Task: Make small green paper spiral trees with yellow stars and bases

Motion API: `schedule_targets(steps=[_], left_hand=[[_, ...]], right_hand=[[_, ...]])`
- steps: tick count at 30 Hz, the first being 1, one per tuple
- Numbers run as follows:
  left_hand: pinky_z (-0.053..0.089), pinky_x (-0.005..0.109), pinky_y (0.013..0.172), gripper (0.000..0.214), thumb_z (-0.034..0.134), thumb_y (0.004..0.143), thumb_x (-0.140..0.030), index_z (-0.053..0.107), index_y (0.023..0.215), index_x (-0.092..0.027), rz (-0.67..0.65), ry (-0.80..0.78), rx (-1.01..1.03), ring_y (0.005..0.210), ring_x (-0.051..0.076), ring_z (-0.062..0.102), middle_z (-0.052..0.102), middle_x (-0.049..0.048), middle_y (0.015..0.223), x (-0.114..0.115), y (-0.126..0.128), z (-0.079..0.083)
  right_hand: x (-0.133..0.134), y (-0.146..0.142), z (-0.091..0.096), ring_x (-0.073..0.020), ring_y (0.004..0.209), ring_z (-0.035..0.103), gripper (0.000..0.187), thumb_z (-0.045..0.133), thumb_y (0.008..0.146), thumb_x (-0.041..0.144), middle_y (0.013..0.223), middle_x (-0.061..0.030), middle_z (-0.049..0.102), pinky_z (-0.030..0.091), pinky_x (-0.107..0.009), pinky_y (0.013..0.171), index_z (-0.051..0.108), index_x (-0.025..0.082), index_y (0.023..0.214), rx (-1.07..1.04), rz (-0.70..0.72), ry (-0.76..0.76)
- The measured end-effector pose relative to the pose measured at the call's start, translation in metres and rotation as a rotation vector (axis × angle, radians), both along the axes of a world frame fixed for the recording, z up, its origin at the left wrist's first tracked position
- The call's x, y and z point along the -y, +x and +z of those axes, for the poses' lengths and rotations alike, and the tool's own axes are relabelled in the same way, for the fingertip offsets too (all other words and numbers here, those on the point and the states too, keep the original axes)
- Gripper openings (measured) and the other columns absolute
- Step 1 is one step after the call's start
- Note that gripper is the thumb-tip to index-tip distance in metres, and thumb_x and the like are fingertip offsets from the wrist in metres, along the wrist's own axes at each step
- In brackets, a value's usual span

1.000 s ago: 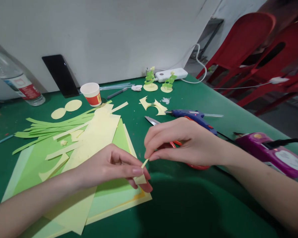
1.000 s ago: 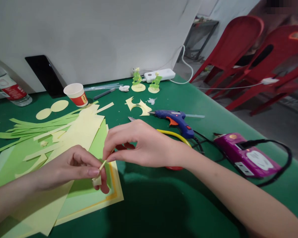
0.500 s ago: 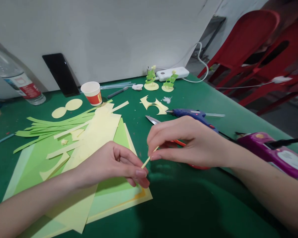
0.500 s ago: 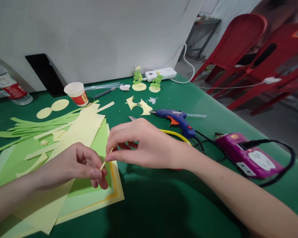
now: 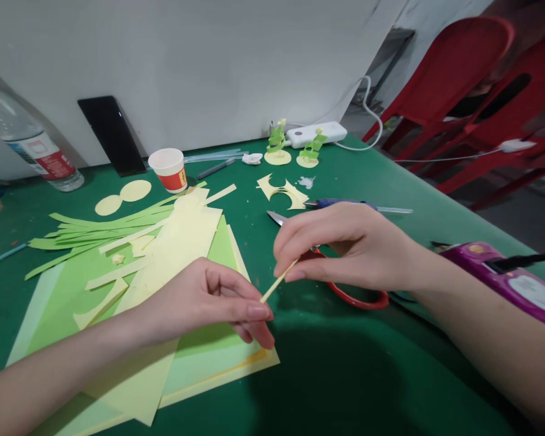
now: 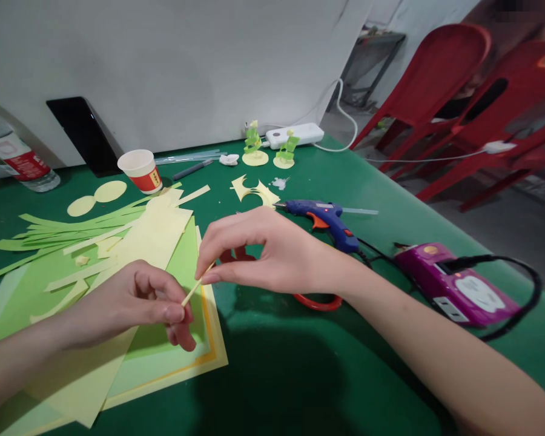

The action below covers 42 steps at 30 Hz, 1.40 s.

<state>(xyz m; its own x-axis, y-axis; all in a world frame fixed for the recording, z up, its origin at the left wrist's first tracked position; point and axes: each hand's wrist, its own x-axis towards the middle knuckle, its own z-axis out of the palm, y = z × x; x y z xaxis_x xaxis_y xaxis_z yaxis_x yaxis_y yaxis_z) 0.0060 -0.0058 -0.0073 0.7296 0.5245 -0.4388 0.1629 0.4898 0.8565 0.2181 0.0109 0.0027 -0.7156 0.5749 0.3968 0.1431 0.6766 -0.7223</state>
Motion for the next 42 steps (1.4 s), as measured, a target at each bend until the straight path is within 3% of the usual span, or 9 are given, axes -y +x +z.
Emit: schedule_targets(steps=[5, 10, 18, 21, 23, 28, 32, 35, 42], left_hand=[[0.052, 0.017, 0.065, 0.008, 0.066, 0.077, -0.019, 0.069, 0.071, -0.015, -0.004, -0.019, 0.063, 0.068, 0.010, 0.069, 0.074, 0.0001, 0.070, -0.001, -0.001, -0.003], [0.053, 0.017, 0.062, 0.013, 0.060, 0.083, -0.022, 0.070, 0.079, -0.014, -0.049, -0.022, 0.151, 0.066, 0.011, 0.069, 0.074, 0.0041, 0.076, -0.001, -0.003, -0.003], [0.054, 0.015, 0.065, 0.005, 0.068, 0.075, -0.019, 0.070, 0.070, -0.018, 0.035, 0.119, -0.021, 0.066, 0.008, 0.068, 0.073, -0.0032, 0.067, -0.003, -0.002, 0.002], [0.054, 0.013, 0.059, 0.004, 0.069, 0.072, -0.018, 0.070, 0.068, -0.019, 0.125, 0.328, -0.100, 0.060, 0.008, 0.067, 0.073, -0.0033, 0.066, -0.004, -0.003, 0.004], [0.054, 0.013, 0.053, 0.005, 0.069, 0.072, -0.019, 0.071, 0.068, -0.019, 0.173, 0.561, -0.175, 0.057, 0.010, 0.067, 0.073, -0.0025, 0.063, -0.004, -0.003, 0.005], [0.049, 0.010, 0.042, 0.004, 0.069, 0.072, -0.013, 0.069, 0.070, -0.017, 0.272, 1.435, -0.263, 0.049, 0.008, 0.064, 0.072, -0.0030, 0.062, -0.001, -0.006, 0.001], [0.056, 0.017, 0.054, 0.005, 0.069, 0.072, -0.010, 0.066, 0.075, -0.014, 0.313, 2.002, -0.269, 0.056, 0.011, 0.067, 0.073, 0.0009, 0.065, -0.001, -0.008, -0.004], [0.058, 0.017, 0.062, 0.005, 0.070, 0.072, -0.011, 0.066, 0.073, -0.013, 0.336, 2.128, -0.283, 0.059, 0.011, 0.068, 0.073, 0.0009, 0.066, -0.002, -0.009, -0.005], [0.056, 0.013, 0.066, 0.004, 0.070, 0.072, -0.012, 0.067, 0.072, -0.010, 0.341, 2.159, -0.310, 0.062, 0.009, 0.068, 0.073, 0.0028, 0.065, -0.003, -0.009, -0.001]], right_hand=[[0.004, 0.004, 0.005, -0.0062, 0.066, 0.058, 0.007, 0.059, 0.080, 0.015, 0.076, -0.0038, 0.064, 0.047, -0.015, 0.060, 0.066, 0.014, 0.076, 0.016, 0.010, 0.134], [0.007, 0.007, 0.011, -0.0074, 0.066, 0.059, 0.009, 0.060, 0.079, 0.012, 0.078, -0.0040, 0.064, 0.047, -0.017, 0.060, 0.068, 0.016, 0.079, 0.017, 0.015, 0.167], [0.011, 0.008, 0.014, -0.0079, 0.061, 0.058, 0.013, 0.058, 0.081, 0.016, 0.071, -0.0038, 0.065, 0.046, -0.018, 0.056, 0.068, 0.015, 0.072, 0.052, -0.060, 0.194], [0.012, 0.009, 0.013, -0.0073, 0.058, 0.056, 0.016, 0.058, 0.081, 0.021, 0.067, -0.0018, 0.064, 0.043, -0.018, 0.053, 0.067, 0.016, 0.068, 0.086, -0.146, 0.170], [0.012, 0.007, 0.013, -0.0074, 0.056, 0.055, 0.018, 0.060, 0.080, 0.025, 0.064, -0.0010, 0.064, 0.042, -0.019, 0.052, 0.066, 0.016, 0.065, 0.128, -0.216, 0.106], [0.011, 0.001, 0.016, -0.0071, 0.051, 0.048, 0.023, 0.064, 0.074, 0.036, 0.057, 0.0008, 0.059, 0.036, -0.019, 0.046, 0.062, 0.017, 0.060, 0.194, -0.386, -0.241], [0.009, -0.002, 0.018, -0.0063, 0.045, 0.041, 0.030, 0.065, 0.071, 0.042, 0.050, 0.0025, 0.050, 0.031, -0.020, 0.041, 0.058, 0.016, 0.056, 0.155, -0.381, -0.537], [0.009, -0.001, 0.018, -0.0062, 0.041, 0.039, 0.033, 0.064, 0.071, 0.045, 0.046, 0.0027, 0.046, 0.028, -0.020, 0.039, 0.057, 0.017, 0.054, 0.152, -0.382, -0.624], [0.010, 0.002, 0.018, -0.0064, 0.044, 0.040, 0.027, 0.068, 0.067, 0.041, 0.052, 0.0004, 0.052, 0.031, -0.019, 0.038, 0.061, 0.017, 0.056, 0.113, -0.454, -0.560]])
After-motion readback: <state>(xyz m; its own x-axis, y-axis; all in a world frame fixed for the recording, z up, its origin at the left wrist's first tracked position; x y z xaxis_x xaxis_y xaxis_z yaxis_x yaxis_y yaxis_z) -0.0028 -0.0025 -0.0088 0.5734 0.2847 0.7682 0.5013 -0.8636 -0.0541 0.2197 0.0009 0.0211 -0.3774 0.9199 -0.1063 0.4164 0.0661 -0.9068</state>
